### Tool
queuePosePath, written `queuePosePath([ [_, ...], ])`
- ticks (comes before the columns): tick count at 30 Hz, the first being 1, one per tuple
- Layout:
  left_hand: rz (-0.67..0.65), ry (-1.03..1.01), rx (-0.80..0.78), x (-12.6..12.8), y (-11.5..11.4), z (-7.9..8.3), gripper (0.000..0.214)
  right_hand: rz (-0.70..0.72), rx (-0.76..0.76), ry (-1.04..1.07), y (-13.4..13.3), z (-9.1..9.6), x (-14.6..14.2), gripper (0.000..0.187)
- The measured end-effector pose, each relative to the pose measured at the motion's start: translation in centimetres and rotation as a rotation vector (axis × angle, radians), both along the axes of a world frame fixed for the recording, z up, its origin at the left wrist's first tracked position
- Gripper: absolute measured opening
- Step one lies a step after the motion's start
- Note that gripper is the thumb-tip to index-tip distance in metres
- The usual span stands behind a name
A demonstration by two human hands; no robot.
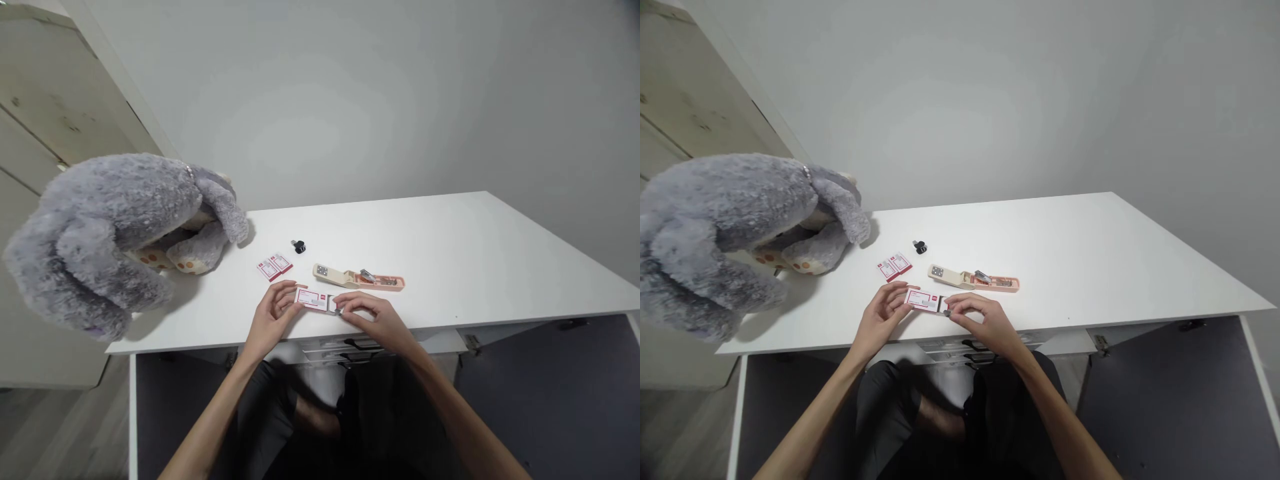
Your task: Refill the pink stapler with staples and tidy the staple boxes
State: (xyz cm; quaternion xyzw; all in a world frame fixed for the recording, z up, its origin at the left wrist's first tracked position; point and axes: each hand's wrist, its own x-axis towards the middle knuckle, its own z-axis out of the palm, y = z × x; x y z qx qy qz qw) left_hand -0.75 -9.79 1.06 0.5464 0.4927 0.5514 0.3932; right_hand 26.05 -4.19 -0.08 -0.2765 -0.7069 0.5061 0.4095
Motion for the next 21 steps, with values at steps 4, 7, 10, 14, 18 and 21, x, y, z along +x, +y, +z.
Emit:
queuePosePath([
  [4, -0.036, -0.003, -0.032, 0.1, -0.1, 0.0, 0.045, 0.008, 0.017, -0.006, 0.1, 0.0, 0.1, 0.021],
  [7, -0.062, 0.002, -0.063, 0.2, -0.2, 0.0, 0.048, 0.025, 0.007, -0.006, 0.2, -0.1, 0.2, 0.019],
  [10, -0.079, 0.021, -0.088, 0.4, -0.2, -0.1, 0.05, 0.049, -0.005, -0.005, 0.2, -0.1, 0.3, 0.017],
  [14, -0.063, 0.044, -0.078, 0.6, 0.0, 0.0, 0.051, 0.033, -0.045, 0.001, 0.2, -0.1, 0.3, 0.019],
  [18, 0.139, 0.233, -0.027, -0.1, 0.2, 0.5, 0.048, -0.03, -0.138, 0.026, 0.0, -0.1, 0.0, 0.027],
  [21, 0.329, 0.444, -0.04, -1.5, 0.2, 1.0, 0.047, -0.023, -0.211, 0.032, 0.0, -0.2, -0.1, 0.035],
])
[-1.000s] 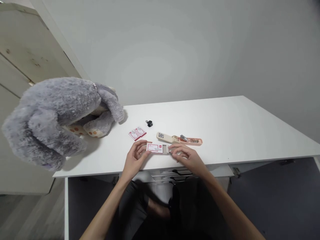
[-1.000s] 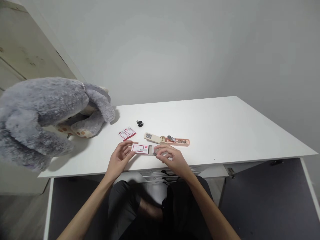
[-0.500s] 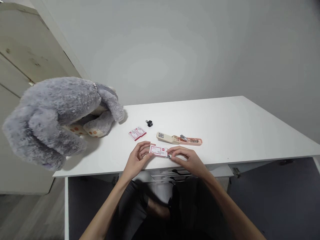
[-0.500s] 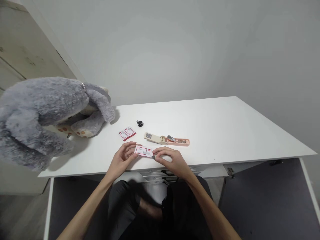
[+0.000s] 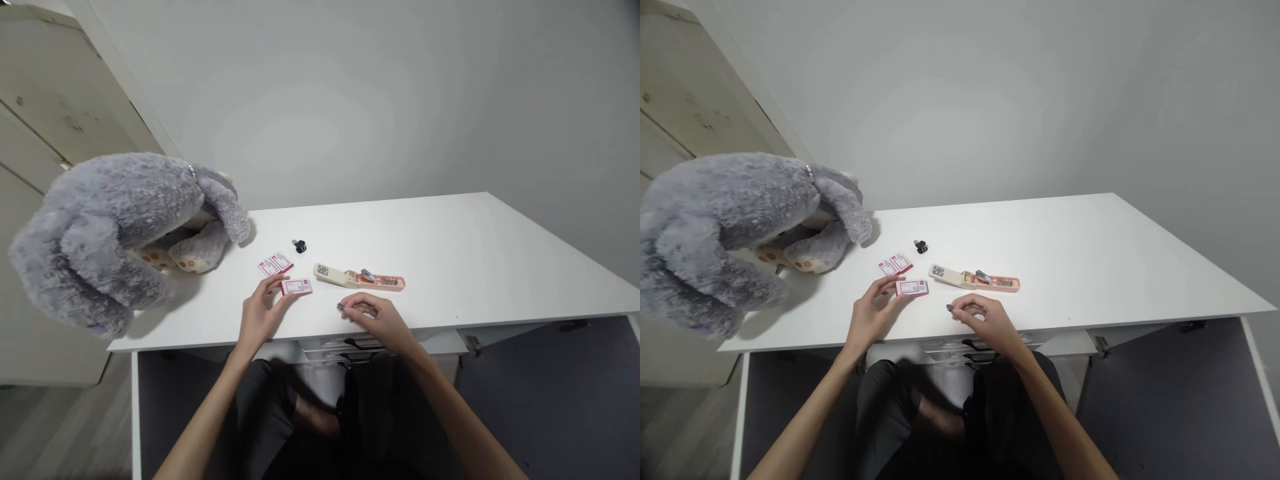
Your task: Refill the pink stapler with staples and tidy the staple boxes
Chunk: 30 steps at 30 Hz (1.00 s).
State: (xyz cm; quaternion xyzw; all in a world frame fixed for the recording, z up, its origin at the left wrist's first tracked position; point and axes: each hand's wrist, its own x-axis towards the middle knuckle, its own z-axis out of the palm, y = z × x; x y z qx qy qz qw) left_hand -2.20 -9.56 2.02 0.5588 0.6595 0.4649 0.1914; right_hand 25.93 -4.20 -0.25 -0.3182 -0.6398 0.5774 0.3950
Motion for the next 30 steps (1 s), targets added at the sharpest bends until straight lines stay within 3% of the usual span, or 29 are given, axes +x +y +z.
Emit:
queuePosePath([
  [6, 0.094, 0.189, -0.02, -1.7, -0.1, -0.4, 0.045, -0.002, -0.006, -0.011, 0.0, -0.2, 0.0, 0.036],
  [12, 0.196, 0.159, -0.058, -1.3, -0.3, -0.6, 0.049, 0.01, 0.005, -0.015, 0.0, -0.3, 0.0, 0.034],
  [30, 0.172, 0.273, -0.013, -1.5, -0.2, -1.1, 0.036, 0.009, -0.046, 0.003, 0.1, -0.2, -0.1, 0.039],
])
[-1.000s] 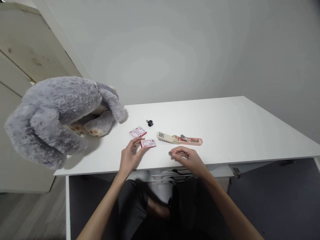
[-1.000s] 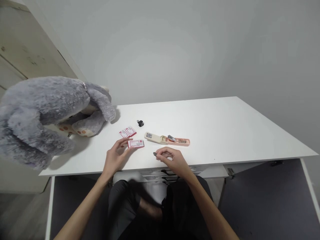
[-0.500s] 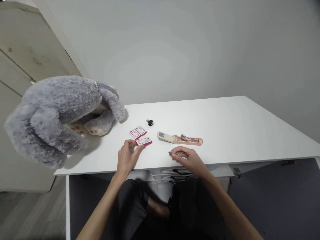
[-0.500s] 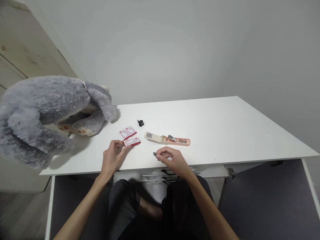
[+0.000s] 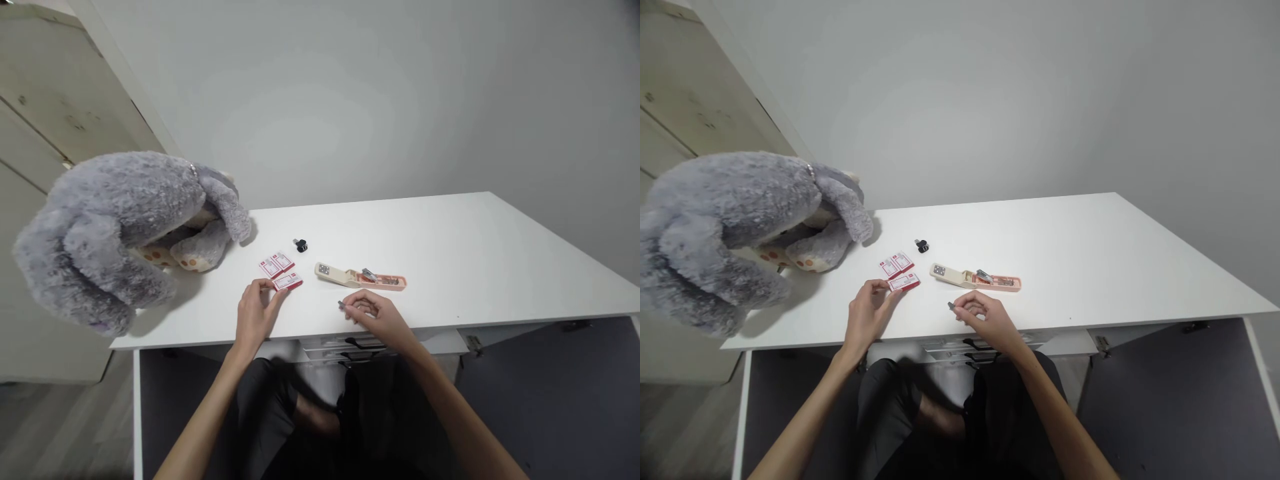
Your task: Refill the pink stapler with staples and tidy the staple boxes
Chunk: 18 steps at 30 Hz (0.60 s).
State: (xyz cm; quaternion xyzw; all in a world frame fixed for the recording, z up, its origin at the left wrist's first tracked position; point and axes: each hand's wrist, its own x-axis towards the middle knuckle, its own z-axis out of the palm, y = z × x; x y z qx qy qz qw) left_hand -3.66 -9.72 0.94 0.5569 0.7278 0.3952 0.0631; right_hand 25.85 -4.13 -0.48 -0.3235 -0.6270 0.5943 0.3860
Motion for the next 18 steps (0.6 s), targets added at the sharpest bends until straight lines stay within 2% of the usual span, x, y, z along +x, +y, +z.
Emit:
queuePosePath([
  [6, 0.02, 0.177, 0.004, -0.6, 0.2, -0.6, 0.031, -0.089, -0.043, 0.133, 0.2, 0.2, 0.4, 0.048],
  [13, -0.032, 0.383, 0.142, -0.1, 0.0, -0.5, 0.031, -0.265, -0.086, 0.073, 1.1, 1.4, 4.7, 0.047],
  [15, -0.099, 0.446, 0.184, 0.6, 0.0, -0.3, 0.033, -0.327, -0.089, 0.03, 1.5, 1.8, 6.0, 0.049],
  [18, -0.301, 0.528, 0.193, 1.9, 0.1, 0.1, 0.04, -0.391, -0.068, -0.036, 2.0, 2.5, 7.3, 0.052],
])
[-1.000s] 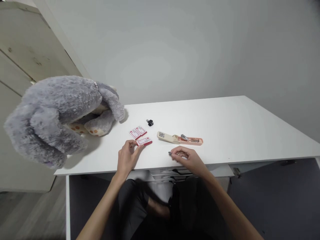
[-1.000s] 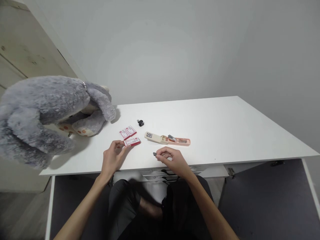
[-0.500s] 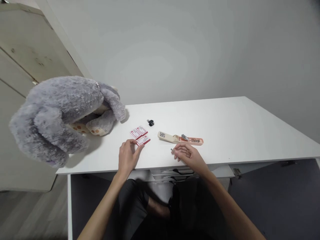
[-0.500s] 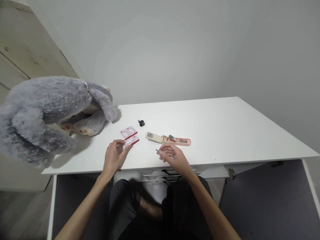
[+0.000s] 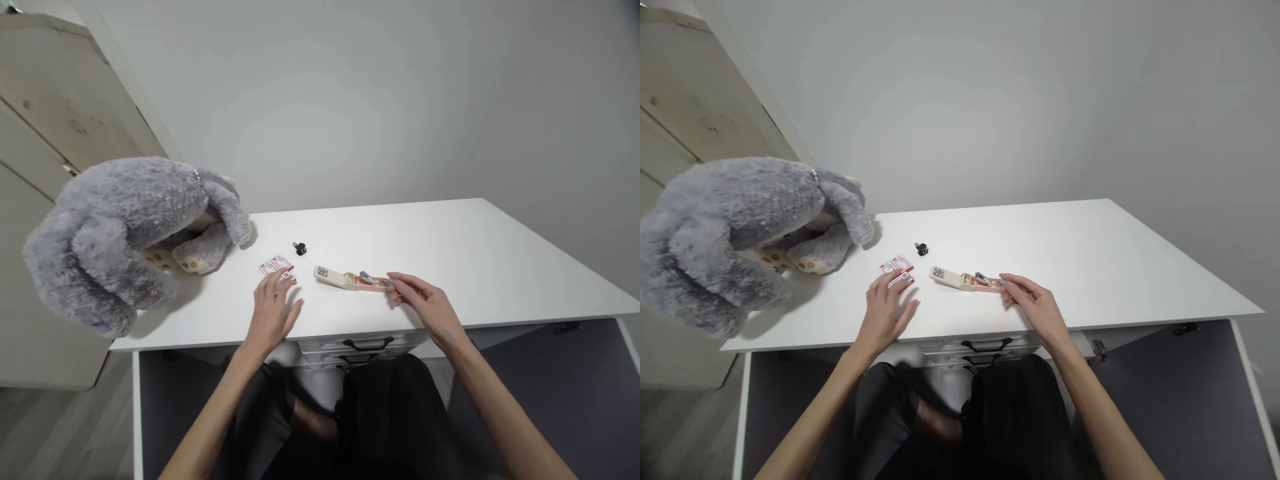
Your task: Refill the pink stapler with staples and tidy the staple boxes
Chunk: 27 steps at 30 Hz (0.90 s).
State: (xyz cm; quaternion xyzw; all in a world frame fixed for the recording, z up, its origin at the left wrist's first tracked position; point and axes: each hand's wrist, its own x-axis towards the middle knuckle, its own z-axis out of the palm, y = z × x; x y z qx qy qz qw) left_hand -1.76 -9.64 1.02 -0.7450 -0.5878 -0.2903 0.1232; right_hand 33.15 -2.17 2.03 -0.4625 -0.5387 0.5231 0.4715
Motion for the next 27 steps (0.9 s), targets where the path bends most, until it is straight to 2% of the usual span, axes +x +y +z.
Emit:
queuePosePath([
  [2, -0.11, 0.045, -0.051, 1.0, 0.3, 0.2, 0.048, -0.01, 0.024, -0.043, 0.2, 0.3, 0.5, 0.054],
  [5, -0.192, 0.064, -0.125, 2.4, 0.9, 0.5, 0.058, 0.01, 0.059, -0.086, 0.4, 0.5, 0.7, 0.057],
  [9, -0.24, 0.067, -0.198, 3.3, 1.6, 0.7, 0.063, 0.056, 0.076, -0.089, 0.8, 0.2, 0.7, 0.058],
  [14, -0.226, 0.023, -0.245, 3.3, 1.7, 0.6, 0.063, 0.056, 0.13, -0.107, 1.0, 0.0, 0.2, 0.054],
  [17, -0.233, -0.007, -0.281, 3.3, 1.7, 0.5, 0.059, 0.035, 0.261, -0.243, 0.9, 0.5, -0.4, 0.044],
  [21, -0.26, -0.027, -0.313, 3.3, 1.8, 0.4, 0.056, 0.045, 0.555, -0.492, 1.1, 1.4, -1.4, 0.033],
  [24, -0.291, -0.022, -0.318, 3.2, 1.7, 0.4, 0.054, 0.057, 0.76, -0.639, 1.7, 1.6, -2.2, 0.031],
  [27, -0.305, -0.026, -0.317, 3.2, 1.6, 0.4, 0.054, 0.034, 0.875, -0.737, 2.4, 1.3, -2.8, 0.032],
])
